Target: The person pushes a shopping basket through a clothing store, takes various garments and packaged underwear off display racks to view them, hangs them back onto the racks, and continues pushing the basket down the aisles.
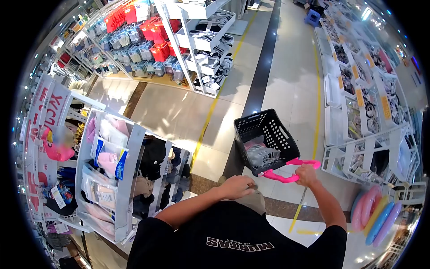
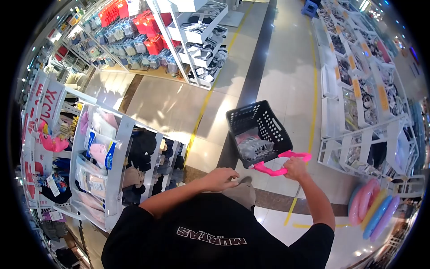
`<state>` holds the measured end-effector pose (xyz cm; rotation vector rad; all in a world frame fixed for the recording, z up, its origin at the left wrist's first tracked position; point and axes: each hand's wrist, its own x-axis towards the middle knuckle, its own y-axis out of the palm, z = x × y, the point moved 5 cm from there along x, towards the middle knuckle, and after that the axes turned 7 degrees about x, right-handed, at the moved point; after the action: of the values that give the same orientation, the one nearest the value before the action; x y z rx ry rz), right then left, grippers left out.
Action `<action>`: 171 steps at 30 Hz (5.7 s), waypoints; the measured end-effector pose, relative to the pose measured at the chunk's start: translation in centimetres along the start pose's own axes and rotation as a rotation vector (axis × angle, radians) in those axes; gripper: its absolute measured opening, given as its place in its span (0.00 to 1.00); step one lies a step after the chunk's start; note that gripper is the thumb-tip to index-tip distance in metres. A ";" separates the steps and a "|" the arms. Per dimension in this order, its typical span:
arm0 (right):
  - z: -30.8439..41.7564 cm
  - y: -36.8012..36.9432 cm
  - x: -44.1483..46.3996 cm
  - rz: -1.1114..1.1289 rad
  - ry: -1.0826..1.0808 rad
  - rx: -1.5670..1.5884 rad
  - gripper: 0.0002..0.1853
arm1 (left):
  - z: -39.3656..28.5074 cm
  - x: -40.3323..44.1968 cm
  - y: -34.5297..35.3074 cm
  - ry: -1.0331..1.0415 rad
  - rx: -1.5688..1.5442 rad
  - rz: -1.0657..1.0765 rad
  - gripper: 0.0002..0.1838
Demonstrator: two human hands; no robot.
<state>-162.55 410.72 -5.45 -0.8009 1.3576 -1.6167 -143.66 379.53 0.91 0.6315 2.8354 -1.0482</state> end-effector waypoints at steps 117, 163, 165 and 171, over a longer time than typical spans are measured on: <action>4.8 -2.8 90.4 0.190 -0.951 0.922 0.13 | 39.0 15.0 -46.9 -1.635 0.380 -1.507 0.13; 23.9 -0.6 116.3 -0.060 -0.647 0.800 0.08 | 56.0 -0.6 -64.7 -1.229 0.255 -1.189 0.23; 25.3 -0.6 118.0 -0.056 -0.643 0.792 0.09 | 57.2 -1.9 -66.2 -1.240 0.261 -1.202 0.23; 30.1 0.6 124.0 -0.100 -0.689 0.880 0.07 | 62.0 -6.4 -70.3 -1.250 0.309 -1.221 0.25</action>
<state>-189.07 285.92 -6.06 -0.7532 0.0801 -1.5729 -171.04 289.73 -2.56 -1.4330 1.6594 -1.2261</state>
